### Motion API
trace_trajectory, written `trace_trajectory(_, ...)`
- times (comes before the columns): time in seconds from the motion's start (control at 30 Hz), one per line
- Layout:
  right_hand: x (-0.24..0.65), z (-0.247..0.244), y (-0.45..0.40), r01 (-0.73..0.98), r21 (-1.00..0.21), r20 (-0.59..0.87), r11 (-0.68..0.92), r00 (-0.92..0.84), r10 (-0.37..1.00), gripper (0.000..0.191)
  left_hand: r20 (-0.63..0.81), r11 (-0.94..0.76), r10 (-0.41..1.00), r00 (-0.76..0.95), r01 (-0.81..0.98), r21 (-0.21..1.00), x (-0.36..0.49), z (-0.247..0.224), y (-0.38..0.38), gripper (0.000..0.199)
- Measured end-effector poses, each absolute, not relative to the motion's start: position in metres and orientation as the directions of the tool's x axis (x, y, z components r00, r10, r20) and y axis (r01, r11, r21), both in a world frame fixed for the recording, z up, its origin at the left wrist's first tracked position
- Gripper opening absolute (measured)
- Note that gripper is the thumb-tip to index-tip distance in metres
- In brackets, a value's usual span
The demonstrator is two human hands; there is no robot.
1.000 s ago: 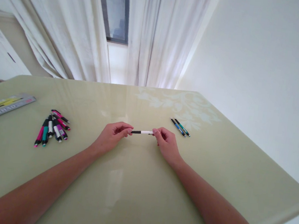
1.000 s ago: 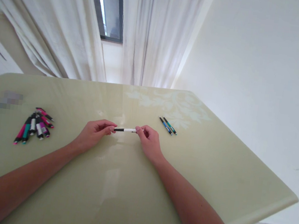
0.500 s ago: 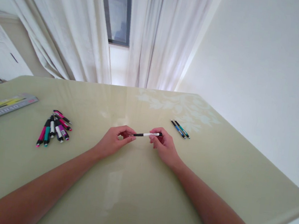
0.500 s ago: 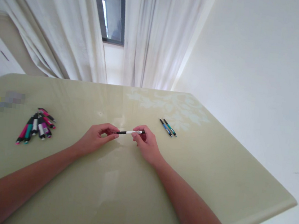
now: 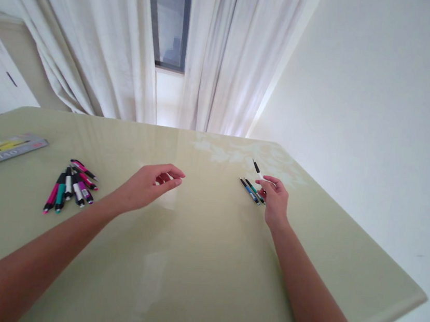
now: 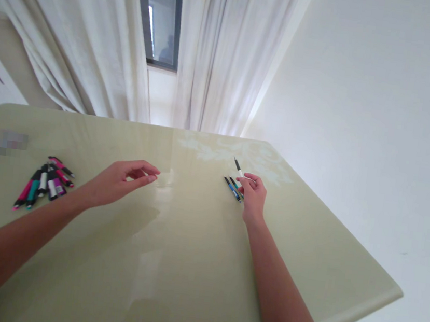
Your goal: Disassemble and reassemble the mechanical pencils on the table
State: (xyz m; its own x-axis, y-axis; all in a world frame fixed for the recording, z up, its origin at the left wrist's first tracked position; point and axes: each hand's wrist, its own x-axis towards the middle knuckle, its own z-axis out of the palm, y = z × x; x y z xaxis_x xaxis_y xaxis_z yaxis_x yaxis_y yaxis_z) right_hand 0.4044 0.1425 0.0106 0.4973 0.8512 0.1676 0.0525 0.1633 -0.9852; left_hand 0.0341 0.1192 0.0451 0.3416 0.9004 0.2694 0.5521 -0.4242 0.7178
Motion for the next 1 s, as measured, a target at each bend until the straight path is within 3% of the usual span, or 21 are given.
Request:
trace_trajectory(0.1,0.413,0.005,0.148,0.037,-0.982,0.178,0.187,0.535,0.826,0.034,0.199,-0.425,0.902,0.384,0.703,0.569,-0.007,0.070,0.128,0.038)
trace_trajectory(0.23,0.411,0.006,0.146,0.039,-0.956,0.269,0.291,0.510,0.817,0.035,0.066,-0.237,0.971,0.230,0.878,0.416,-0.073,0.081,0.142,0.046)
trace_trajectory(0.4,0.400,0.011,0.135,0.401,-0.863,0.451,0.307,0.338,0.826,0.045,-0.052,-0.013,0.998,0.026,0.970,0.241,-0.130,0.073,0.150,0.034)
trace_trajectory(0.53,0.399,0.005,0.132,0.773,-0.593,0.458,0.224,0.096,0.884,0.049,-0.069,-0.027,0.997,0.042,0.979,0.201,-0.148,0.063,0.151,0.030)
trace_trajectory(0.67,0.402,-0.010,0.137,0.901,-0.391,0.429,0.188,-0.002,0.903,0.039,-0.025,0.023,0.999,-0.020,0.988,0.151,-0.157,0.055,0.154,0.028)
trace_trajectory(0.83,0.402,-0.019,0.139,0.950,-0.288,0.396,0.124,0.000,0.918,0.031,0.016,0.042,0.999,-0.046,0.984,0.172,-0.162,0.037,0.158,0.023)
trace_trajectory(1.0,0.403,-0.018,0.138,0.958,-0.268,0.408,0.101,0.018,0.913,0.026,0.045,0.004,0.999,-0.018,0.959,0.285,-0.163,0.021,0.160,0.009)
